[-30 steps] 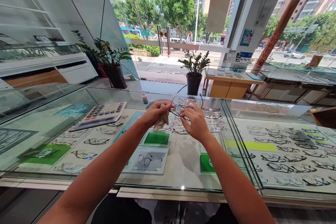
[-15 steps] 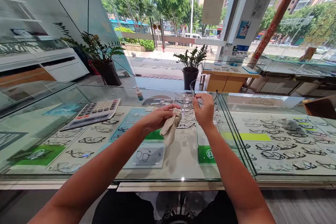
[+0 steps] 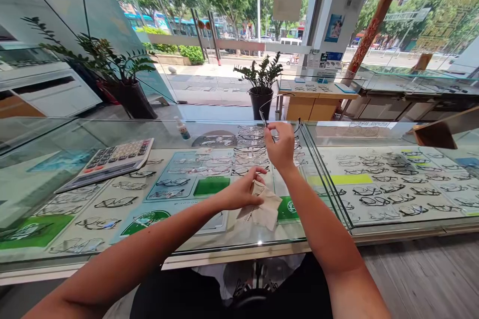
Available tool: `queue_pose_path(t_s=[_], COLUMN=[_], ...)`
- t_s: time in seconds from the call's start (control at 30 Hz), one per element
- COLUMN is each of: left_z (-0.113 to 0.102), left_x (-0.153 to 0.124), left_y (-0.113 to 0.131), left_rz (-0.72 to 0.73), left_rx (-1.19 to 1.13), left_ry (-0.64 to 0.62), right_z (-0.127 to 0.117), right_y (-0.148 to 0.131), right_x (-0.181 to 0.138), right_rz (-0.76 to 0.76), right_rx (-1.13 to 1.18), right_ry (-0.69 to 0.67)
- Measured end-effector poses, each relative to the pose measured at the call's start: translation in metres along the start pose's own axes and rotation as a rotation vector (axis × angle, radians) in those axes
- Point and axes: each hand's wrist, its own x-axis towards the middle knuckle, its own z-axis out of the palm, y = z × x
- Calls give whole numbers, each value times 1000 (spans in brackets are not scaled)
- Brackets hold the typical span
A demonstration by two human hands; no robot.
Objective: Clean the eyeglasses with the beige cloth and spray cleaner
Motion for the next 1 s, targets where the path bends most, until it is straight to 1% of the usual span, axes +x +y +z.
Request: queue_pose_path(t_s=[0.1, 0.2, 0.27, 0.33, 0.4, 0.6, 0.7, 0.77, 0.83, 0.9, 0.97, 1.0], left_z=[2, 4, 3, 1, -2, -5, -2, -1, -3, -10, -20, -26], left_x=[-5, -7, -9, -12, -15, -22, -22, -20, -19, -19, -22, -25], left_y=[4, 9, 14, 19, 24, 30, 32, 33, 34, 32, 26, 22], left_rz=[85, 202, 248, 251, 210, 25, -16, -33, -49, -60, -101, -146], left_rx=[222, 532, 751, 914, 994, 1045, 1077, 1058, 998, 896, 700, 550], left_ry=[16, 33, 51, 71, 75, 40, 33, 39, 52, 73, 91, 90], right_z=[0, 1, 1, 2, 2, 2, 2, 2, 3, 3, 4, 4], right_y=[-1, -1, -1, -1, -1, -2, -3, -3, -2, -1, 0, -1], right_x=[0, -1, -1, -2, -2, -3, -3, -3, -3, -4, -4, -5], right_rz=[-4, -2, -10, -19, -25, -18, -19, -22, -19, -7, 7, 10], right_rx=[3, -9, -8, -7, -4, -10, -14, -5, 2, 3, 4, 7], right_ry=[-3, -9, -11, -11, -10, -13, -14, -13, -17, -26, -34, -35])
